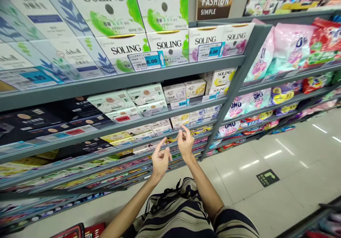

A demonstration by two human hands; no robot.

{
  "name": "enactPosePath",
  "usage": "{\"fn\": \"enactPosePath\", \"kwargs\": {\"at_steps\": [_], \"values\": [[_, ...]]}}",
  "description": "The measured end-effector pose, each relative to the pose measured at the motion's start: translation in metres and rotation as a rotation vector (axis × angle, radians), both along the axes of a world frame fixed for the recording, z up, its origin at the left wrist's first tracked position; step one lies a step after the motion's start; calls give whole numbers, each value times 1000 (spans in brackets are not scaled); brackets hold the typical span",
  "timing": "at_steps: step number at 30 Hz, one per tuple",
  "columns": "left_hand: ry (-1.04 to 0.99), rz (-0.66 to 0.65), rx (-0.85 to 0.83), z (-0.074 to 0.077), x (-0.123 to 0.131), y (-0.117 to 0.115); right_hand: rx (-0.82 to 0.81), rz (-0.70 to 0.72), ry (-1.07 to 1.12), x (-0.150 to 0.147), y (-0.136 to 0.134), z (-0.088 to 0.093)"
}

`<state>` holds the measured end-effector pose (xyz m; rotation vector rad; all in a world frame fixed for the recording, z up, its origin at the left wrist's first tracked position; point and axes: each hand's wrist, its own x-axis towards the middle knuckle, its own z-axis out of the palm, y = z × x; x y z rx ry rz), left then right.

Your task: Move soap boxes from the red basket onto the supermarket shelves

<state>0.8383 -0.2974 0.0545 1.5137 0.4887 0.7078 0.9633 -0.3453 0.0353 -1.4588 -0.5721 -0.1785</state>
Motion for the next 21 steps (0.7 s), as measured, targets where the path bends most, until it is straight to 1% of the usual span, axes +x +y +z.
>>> {"fn": "enactPosePath", "kwargs": {"at_steps": [2,3,5,7,11,13,14,16,21], "values": [[21,-89,29,0,16,-6,1,-31,30,16,-11,4],[20,-106,39,2,26,-8,-1,-33,42,24,-16,6],[5,-72,32,7,48,-12,-11,-8,55,39,-23,9],[-29,51,-18,10,67,-18,-21,31,66,53,-26,10],[-137,472,-146,15,100,-33,-36,128,84,72,-28,6],[-176,628,-165,17,114,-36,-42,171,88,78,-28,5],[-192,677,-169,17,119,-35,-42,187,93,81,-28,4],[-215,733,-175,17,129,-33,-38,205,107,85,-27,3],[-190,758,-166,12,140,-26,-17,205,138,90,-25,-1]]}}
